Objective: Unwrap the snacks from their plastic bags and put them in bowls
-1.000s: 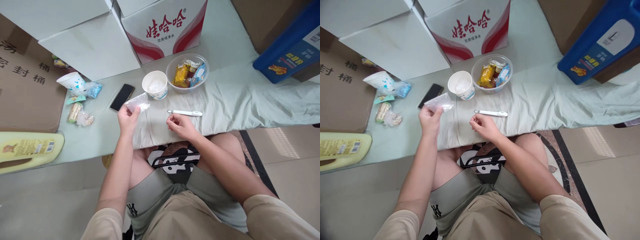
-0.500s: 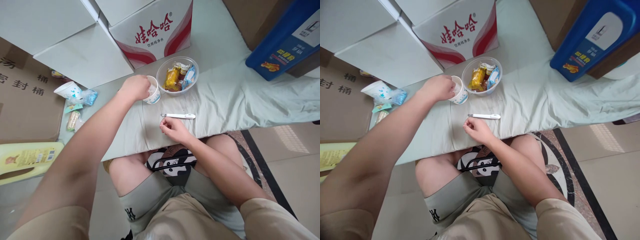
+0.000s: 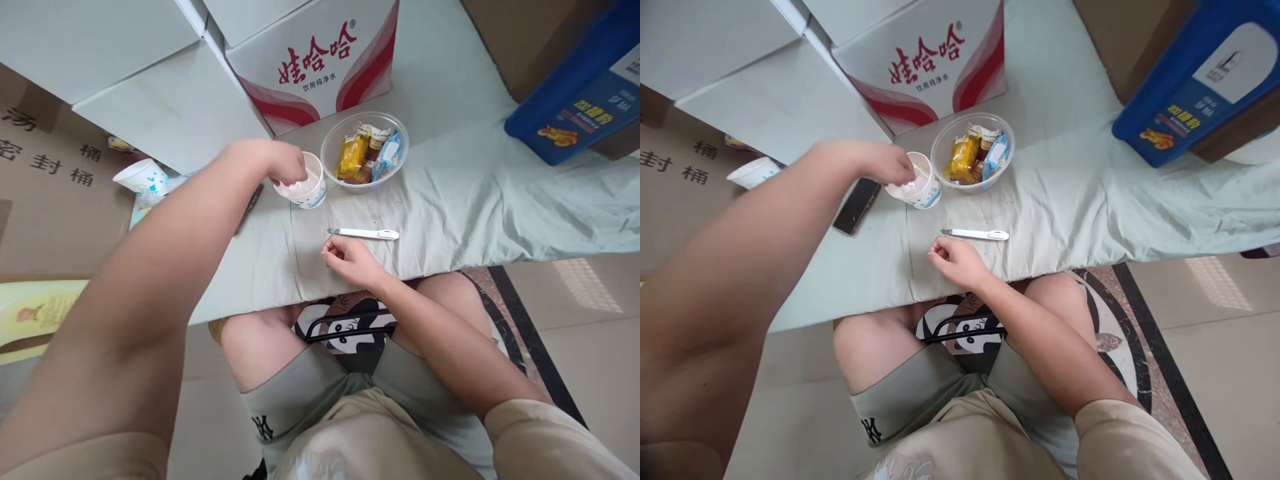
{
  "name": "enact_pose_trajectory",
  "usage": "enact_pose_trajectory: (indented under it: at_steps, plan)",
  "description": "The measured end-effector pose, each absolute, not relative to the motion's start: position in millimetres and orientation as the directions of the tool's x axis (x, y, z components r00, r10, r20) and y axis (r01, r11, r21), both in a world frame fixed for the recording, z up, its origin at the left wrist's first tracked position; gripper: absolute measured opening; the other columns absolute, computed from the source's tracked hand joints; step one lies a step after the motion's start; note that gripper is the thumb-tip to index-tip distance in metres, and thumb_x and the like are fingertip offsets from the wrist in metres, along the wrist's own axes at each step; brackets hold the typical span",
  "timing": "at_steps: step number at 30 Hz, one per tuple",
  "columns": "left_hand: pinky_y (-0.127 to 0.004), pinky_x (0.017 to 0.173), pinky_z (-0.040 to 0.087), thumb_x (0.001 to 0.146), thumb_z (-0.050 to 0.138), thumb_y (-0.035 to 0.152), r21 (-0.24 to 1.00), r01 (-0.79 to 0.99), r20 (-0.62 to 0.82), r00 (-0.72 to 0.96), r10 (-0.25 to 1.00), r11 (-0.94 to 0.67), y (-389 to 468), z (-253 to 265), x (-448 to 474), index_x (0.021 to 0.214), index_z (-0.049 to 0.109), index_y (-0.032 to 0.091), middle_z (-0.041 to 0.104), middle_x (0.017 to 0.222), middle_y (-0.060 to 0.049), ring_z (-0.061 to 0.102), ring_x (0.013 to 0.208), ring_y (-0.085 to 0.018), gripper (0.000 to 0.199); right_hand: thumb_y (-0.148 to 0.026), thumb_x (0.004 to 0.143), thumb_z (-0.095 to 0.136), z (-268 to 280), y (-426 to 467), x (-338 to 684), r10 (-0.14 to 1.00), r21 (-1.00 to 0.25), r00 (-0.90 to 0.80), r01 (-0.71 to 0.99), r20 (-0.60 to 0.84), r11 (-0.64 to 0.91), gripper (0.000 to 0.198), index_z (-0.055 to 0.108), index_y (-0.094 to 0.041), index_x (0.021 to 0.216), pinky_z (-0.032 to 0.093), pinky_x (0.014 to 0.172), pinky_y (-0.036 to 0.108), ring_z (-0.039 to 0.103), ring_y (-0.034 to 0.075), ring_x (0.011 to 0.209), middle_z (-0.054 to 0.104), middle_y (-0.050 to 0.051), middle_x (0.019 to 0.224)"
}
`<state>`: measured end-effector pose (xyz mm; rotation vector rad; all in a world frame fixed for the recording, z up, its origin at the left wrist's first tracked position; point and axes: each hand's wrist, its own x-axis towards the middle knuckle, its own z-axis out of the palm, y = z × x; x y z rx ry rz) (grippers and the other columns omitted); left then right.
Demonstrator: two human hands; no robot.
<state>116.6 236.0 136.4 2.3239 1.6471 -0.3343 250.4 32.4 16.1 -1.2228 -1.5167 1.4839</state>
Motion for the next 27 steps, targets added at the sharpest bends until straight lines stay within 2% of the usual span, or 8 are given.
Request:
enact_pose_trajectory:
  at_steps: [2, 4, 8, 10, 14, 20, 24, 27]
  plan:
    - [-0.041, 0.099, 0.046, 0.085, 0.058, 0.020, 0.035, 0.943, -0.419, 0.313, 0.852, -0.330, 221.1, 165.6, 105.9, 0.093, 0.077, 0.006, 0.070, 0.088, -0.003, 0.069, 0.099, -0.023, 0.025, -0.032, 0.087, 0.055, 14.8, 31.3, 251.1, 0.937, -0.982, -0.320, 0.162, -0.141, -0.092, 0.013, 0.058, -0.020, 0.082, 0.041, 0.067, 0.028, 0.056, 0.013, 0.065, 0.065, 0.000, 0.072]
    - [-0.041, 0.101, 0.044, 0.094, 0.047, 0.021, 0.059, 0.960, -0.277, 0.279, 0.919, -0.273, 204.8, 188.5, 79.7, 0.113, 0.073, 0.005, 0.070, 0.097, -0.002, 0.067, 0.103, -0.020, 0.036, -0.034, 0.086, 0.054, 13.1, 29.4, 252.0, 0.940, -0.982, -0.311, 0.166, -0.138, -0.089, 0.015, 0.058, -0.020, 0.082, 0.041, 0.065, 0.028, 0.055, 0.013, 0.063, 0.064, 0.000, 0.071]
    - [-0.039, 0.107, 0.041, 0.098, 0.046, 0.023, -0.118, 0.992, 0.020, -0.034, 0.999, 0.036, 175.4, 197.8, -19.4, 0.121, 0.069, 0.003, 0.068, 0.103, -0.001, 0.060, 0.116, -0.020, 0.038, -0.038, 0.084, 0.054, 11.5, 24.8, 252.8, 0.946, -0.973, -0.298, 0.223, -0.128, -0.062, 0.019, 0.058, -0.020, 0.082, 0.041, 0.064, 0.028, 0.054, 0.014, 0.062, 0.064, 0.001, 0.070]
    - [-0.035, 0.109, 0.042, 0.098, 0.046, 0.021, -0.125, 0.973, 0.094, -0.182, 0.979, 0.193, 160.4, 187.0, -81.4, 0.119, 0.070, 0.006, 0.069, 0.103, -0.002, 0.059, 0.110, -0.016, 0.035, -0.039, 0.084, 0.053, 12.0, 23.2, 251.7, 0.948, -0.959, -0.295, 0.283, -0.120, -0.034, 0.020, 0.059, -0.020, 0.081, 0.040, 0.063, 0.029, 0.055, 0.015, 0.062, 0.064, 0.001, 0.069]
    - [-0.036, 0.111, 0.045, 0.096, 0.056, 0.028, -0.085, 0.877, -0.012, -0.475, 0.880, 0.472, 125.7, 149.4, -186.6, 0.124, 0.067, 0.012, 0.067, 0.111, -0.006, 0.057, 0.104, -0.017, 0.034, -0.043, 0.082, 0.053, 12.3, 21.4, 247.2, 0.953, -0.909, -0.282, 0.417, -0.113, 0.016, 0.024, 0.061, -0.020, 0.080, 0.039, 0.062, 0.030, 0.053, 0.015, 0.060, 0.065, 0.002, 0.068]
    - [-0.046, 0.115, 0.036, 0.088, 0.065, 0.054, -0.040, 0.920, -0.208, -0.390, 0.897, 0.391, 90.6, 90.0, -229.4, 0.146, 0.053, 0.014, 0.056, 0.142, -0.013, 0.046, 0.130, -0.031, 0.072, -0.046, 0.083, 0.053, 8.0, 19.5, 243.1, 0.967, -0.845, -0.234, 0.533, -0.102, 0.040, 0.028, 0.062, -0.021, 0.080, 0.040, 0.062, 0.031, 0.055, 0.017, 0.058, 0.066, 0.003, 0.066]
    - [-0.058, 0.114, 0.030, 0.086, 0.063, 0.061, -0.130, 0.926, -0.145, -0.372, 0.917, 0.355, 88.1, 79.3, -218.1, 0.141, 0.058, 0.016, 0.056, 0.146, -0.018, 0.038, 0.138, -0.040, 0.071, -0.046, 0.083, 0.053, 7.3, 18.7, 243.8, 0.968, -0.836, -0.231, 0.546, -0.099, 0.045, 0.028, 0.062, -0.020, 0.081, 0.042, 0.062, 0.031, 0.057, 0.017, 0.059, 0.066, 0.004, 0.067]
    - [-0.053, 0.113, 0.036, 0.083, 0.070, 0.053, -0.083, 0.939, -0.147, -0.343, 0.928, 0.334, 86.6, 80.8, -210.1, 0.140, 0.057, 0.015, 0.055, 0.144, -0.019, 0.047, 0.133, -0.039, 0.069, -0.046, 0.083, 0.053, 8.0, 18.6, 244.3, 0.968, -0.840, -0.237, 0.539, -0.085, 0.058, 0.027, 0.062, -0.020, 0.081, 0.041, 0.060, 0.031, 0.055, 0.016, 0.057, 0.065, 0.003, 0.065]
